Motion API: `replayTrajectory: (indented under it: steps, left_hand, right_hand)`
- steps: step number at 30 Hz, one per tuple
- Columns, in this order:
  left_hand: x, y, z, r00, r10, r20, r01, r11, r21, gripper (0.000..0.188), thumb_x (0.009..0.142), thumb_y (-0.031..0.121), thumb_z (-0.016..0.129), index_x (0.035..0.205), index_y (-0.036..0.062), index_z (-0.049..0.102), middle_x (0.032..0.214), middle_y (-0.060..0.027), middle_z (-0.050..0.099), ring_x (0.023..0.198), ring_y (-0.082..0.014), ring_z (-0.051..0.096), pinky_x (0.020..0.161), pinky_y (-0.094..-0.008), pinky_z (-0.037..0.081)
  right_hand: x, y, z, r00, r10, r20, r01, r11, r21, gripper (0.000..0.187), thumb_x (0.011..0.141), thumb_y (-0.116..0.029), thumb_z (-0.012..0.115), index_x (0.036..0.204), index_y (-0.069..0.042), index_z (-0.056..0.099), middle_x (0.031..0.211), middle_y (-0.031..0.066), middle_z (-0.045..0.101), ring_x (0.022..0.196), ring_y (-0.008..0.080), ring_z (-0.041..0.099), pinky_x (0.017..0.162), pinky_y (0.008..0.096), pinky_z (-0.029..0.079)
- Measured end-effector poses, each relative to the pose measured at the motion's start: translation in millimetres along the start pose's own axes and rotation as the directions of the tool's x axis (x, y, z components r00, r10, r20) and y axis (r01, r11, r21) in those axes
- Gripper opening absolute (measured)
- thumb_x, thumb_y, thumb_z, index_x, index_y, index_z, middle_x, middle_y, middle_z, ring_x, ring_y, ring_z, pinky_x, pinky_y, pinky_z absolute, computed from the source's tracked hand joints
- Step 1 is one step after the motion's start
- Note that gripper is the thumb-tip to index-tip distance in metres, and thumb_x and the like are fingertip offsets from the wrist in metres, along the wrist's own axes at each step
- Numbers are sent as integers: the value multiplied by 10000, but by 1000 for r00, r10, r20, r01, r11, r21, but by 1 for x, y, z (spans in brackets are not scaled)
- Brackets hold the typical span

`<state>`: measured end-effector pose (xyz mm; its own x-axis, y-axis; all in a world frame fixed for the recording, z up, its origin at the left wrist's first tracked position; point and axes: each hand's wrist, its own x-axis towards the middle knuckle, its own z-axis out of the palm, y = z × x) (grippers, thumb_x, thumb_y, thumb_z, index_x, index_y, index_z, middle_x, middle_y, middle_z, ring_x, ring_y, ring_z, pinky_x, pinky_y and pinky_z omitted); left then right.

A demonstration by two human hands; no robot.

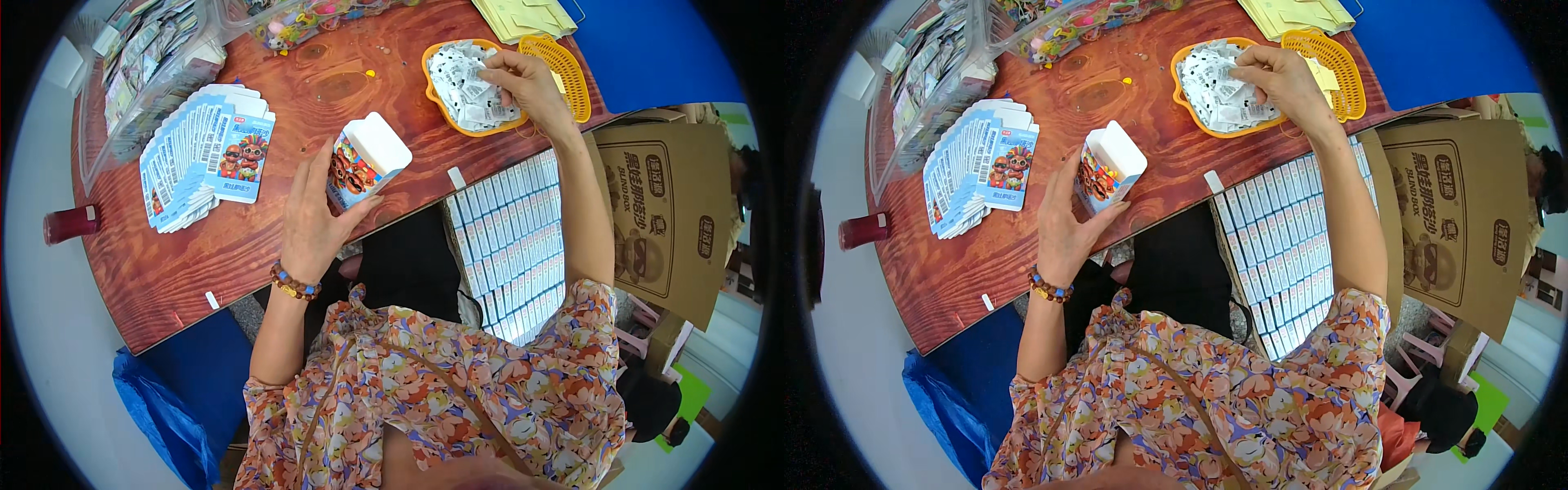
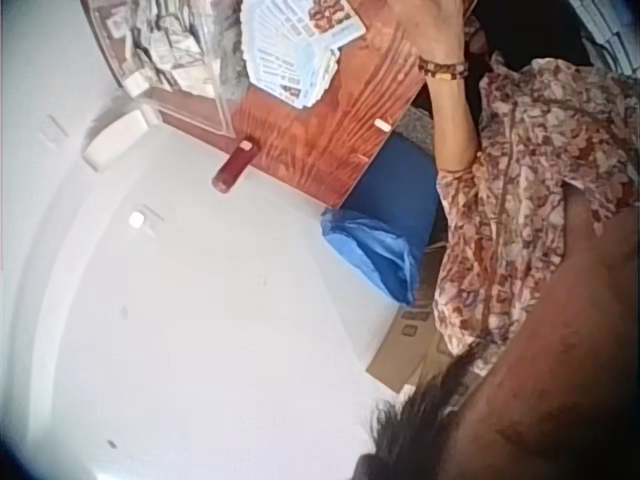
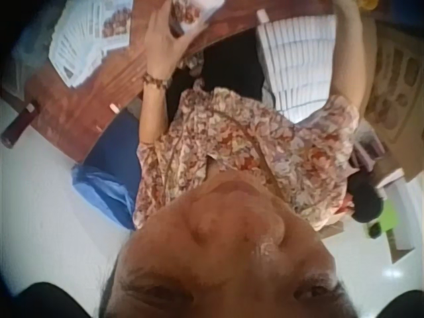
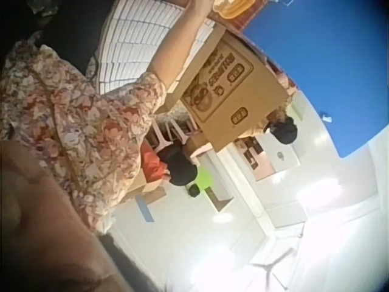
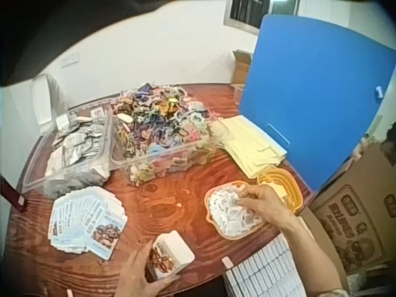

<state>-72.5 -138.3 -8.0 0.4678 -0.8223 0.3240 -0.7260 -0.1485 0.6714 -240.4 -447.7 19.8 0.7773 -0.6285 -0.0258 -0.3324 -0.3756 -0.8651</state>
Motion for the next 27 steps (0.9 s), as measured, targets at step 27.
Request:
replayTrajectory:
  steps: [27]
  left_hand:
    - [-2,3,3,998,-12,55,13,1000,-16,855,701,271,877,1395,-15,468,1137,-206,593,1016,-368,618,856,-447,522]
  right_hand:
    - [-1,6,-2,995,25,-96,-21,999,38,233,902,-73,673,1130,-31,701,771,-33,614,600,10,538,512,167,373]
